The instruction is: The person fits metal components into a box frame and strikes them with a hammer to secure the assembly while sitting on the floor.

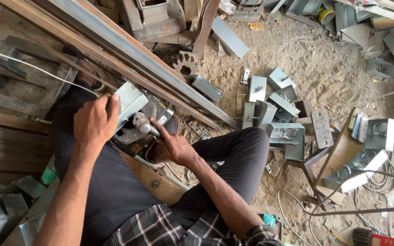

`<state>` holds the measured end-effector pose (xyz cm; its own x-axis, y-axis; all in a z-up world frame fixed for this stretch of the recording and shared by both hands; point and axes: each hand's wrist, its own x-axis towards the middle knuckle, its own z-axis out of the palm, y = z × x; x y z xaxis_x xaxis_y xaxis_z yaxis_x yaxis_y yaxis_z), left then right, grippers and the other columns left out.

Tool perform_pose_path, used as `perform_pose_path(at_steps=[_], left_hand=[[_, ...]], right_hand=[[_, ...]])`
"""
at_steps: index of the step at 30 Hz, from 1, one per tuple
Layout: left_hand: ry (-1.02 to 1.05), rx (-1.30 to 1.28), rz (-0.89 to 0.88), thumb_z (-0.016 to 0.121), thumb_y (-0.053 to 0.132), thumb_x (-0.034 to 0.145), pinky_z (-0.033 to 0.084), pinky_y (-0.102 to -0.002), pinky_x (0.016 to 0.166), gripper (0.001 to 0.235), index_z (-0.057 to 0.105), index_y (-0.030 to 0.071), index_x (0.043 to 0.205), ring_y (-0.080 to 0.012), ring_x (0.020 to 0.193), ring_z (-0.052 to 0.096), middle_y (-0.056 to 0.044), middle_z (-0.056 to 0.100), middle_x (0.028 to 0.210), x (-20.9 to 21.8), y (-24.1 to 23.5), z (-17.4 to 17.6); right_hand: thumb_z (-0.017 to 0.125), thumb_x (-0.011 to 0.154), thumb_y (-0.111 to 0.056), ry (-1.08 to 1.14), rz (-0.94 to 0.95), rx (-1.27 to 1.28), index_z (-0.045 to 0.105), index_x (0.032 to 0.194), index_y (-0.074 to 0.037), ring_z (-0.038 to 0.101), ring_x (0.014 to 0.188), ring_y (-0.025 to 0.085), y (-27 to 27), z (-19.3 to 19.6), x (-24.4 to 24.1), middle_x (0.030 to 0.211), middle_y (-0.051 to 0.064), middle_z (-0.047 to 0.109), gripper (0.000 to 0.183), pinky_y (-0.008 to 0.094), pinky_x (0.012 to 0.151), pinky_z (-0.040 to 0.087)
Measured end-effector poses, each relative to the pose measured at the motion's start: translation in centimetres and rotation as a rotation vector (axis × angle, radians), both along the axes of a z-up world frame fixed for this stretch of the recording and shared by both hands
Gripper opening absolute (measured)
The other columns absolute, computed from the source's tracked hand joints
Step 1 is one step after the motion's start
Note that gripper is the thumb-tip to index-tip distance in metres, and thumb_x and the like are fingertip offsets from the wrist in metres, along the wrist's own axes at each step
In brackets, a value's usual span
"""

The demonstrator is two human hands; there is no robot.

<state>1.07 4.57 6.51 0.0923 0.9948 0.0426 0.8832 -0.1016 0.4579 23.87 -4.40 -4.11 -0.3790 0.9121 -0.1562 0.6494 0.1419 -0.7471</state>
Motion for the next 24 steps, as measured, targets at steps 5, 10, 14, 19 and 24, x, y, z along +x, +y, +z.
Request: perform_pose_path(at_steps=[5, 10, 14, 19, 24], left_hand=[[0.007, -0.037, 0.012, 0.038, 0.048, 0.110, 0.057, -0.051, 0.063, 0.055, 0.072, 0.006, 0.100, -0.0426, 0.073, 0.073, -0.023, 0.073, 0.079, -0.5, 0.4, -0.9], [0.034, -0.168, 0.097, 0.035, 0.047, 0.114, 0.059, -0.049, 0.064, 0.062, 0.072, 0.002, 0.091, -0.0401, 0.071, 0.074, -0.021, 0.073, 0.079, 0.3, 1.6, -1.0], [-0.022, 0.301, 0.036, 0.040, 0.036, 0.112, 0.055, -0.050, 0.059, 0.049, 0.072, 0.001, 0.099, -0.0424, 0.069, 0.071, -0.021, 0.074, 0.085, 1.0, 0.3, -1.5], [0.076, 0.164, 0.048, 0.046, 0.038, 0.115, 0.056, -0.051, 0.061, 0.055, 0.069, 0.005, 0.077, -0.0415, 0.064, 0.068, -0.021, 0.069, 0.072, 0.8, 0.5, -2.3], [0.079, 0.344, 0.016, 0.055, 0.034, 0.111, 0.052, -0.048, 0.052, 0.051, 0.063, 0.009, 0.067, -0.0369, 0.053, 0.065, -0.017, 0.065, 0.062, -0.4, -0.4, -3.1]], right_hand=[[0.051, 0.107, -0.022, 0.015, 0.013, 0.009, 0.007, 0.165, -0.022, 0.072, 0.069, 0.035, -0.2, -0.4, 0.0, 0.096, 0.022, 0.072, 0.072, 0.053, 0.066, 0.060], [0.051, 0.108, -0.026, -0.039, -0.005, -0.044, 0.007, 0.167, -0.022, 0.070, 0.067, 0.032, 0.0, -0.6, -0.1, 0.095, 0.022, 0.075, 0.074, 0.050, 0.067, 0.059], [0.049, 0.108, -0.021, 0.076, -0.002, 0.150, 0.014, 0.165, -0.018, 0.070, 0.062, 0.030, -0.5, -1.6, 0.0, 0.111, 0.025, 0.072, 0.067, 0.046, 0.060, 0.061], [0.047, 0.102, -0.012, 0.130, -0.096, 0.113, 0.020, 0.164, -0.015, 0.070, 0.064, 0.029, -1.3, -2.2, 1.1, 0.109, 0.021, 0.074, 0.067, 0.044, 0.061, 0.062], [0.046, 0.099, -0.001, 0.223, -0.214, 0.409, 0.030, 0.165, -0.012, 0.073, 0.103, 0.037, -1.7, 1.0, 1.0, 0.124, 0.027, 0.068, 0.069, 0.046, 0.087, 0.064]])
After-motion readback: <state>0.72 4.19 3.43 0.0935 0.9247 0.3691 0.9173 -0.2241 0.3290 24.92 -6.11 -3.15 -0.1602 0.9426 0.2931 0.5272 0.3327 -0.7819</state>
